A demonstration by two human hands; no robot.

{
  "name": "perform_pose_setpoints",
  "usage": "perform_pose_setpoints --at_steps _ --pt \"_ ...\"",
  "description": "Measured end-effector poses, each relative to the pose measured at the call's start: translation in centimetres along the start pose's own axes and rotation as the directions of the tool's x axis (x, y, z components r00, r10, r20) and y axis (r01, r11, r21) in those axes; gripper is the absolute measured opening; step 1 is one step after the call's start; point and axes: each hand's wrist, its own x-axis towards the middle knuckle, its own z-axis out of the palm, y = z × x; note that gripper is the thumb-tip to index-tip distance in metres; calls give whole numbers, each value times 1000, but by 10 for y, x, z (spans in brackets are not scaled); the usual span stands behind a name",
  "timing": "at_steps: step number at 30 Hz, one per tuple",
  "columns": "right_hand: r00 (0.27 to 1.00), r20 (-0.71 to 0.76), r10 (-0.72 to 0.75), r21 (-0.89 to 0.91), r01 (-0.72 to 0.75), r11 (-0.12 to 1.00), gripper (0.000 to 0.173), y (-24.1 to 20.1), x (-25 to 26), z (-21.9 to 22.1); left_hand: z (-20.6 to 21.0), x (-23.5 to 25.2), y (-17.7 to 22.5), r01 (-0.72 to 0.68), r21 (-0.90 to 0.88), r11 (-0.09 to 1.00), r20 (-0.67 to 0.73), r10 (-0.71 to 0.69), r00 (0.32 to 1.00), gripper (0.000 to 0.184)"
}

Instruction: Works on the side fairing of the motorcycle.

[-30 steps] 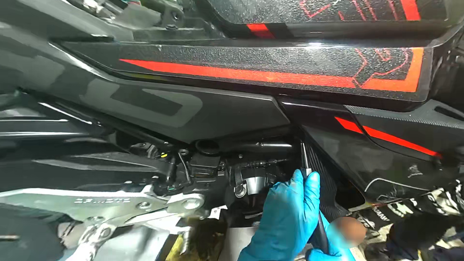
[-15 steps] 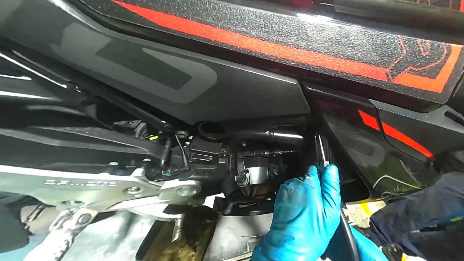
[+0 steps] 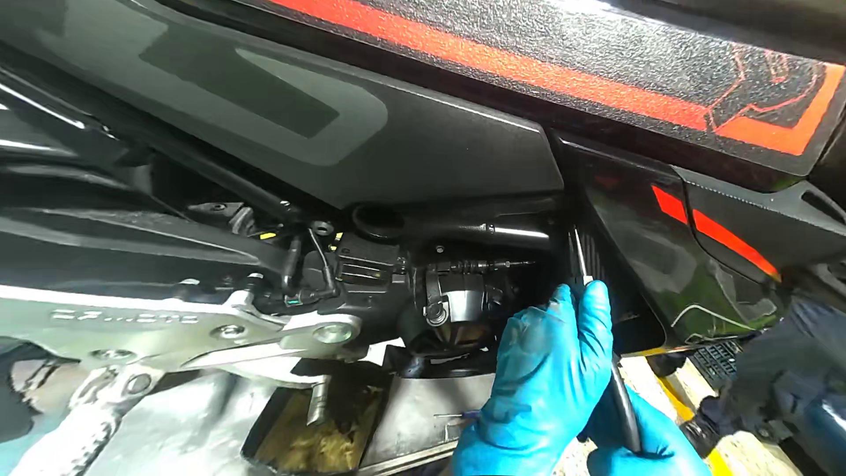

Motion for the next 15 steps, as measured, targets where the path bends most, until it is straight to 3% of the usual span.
perform_pose_setpoints --at_steps 5,11,15 --pt "997 -74 6 118 3 993 50 3 0 9 -2 3 -2 -21 9 1000 39 21 999 51" --pt "984 -173 33 251 12 968 50 0 10 32 -22 16 -3 -30 34 999 196 23 980 57" --pt "974 -229 7 256 53 965 40 8 19 36 -26 20 -1 -56 104 993 170 37 985 58"
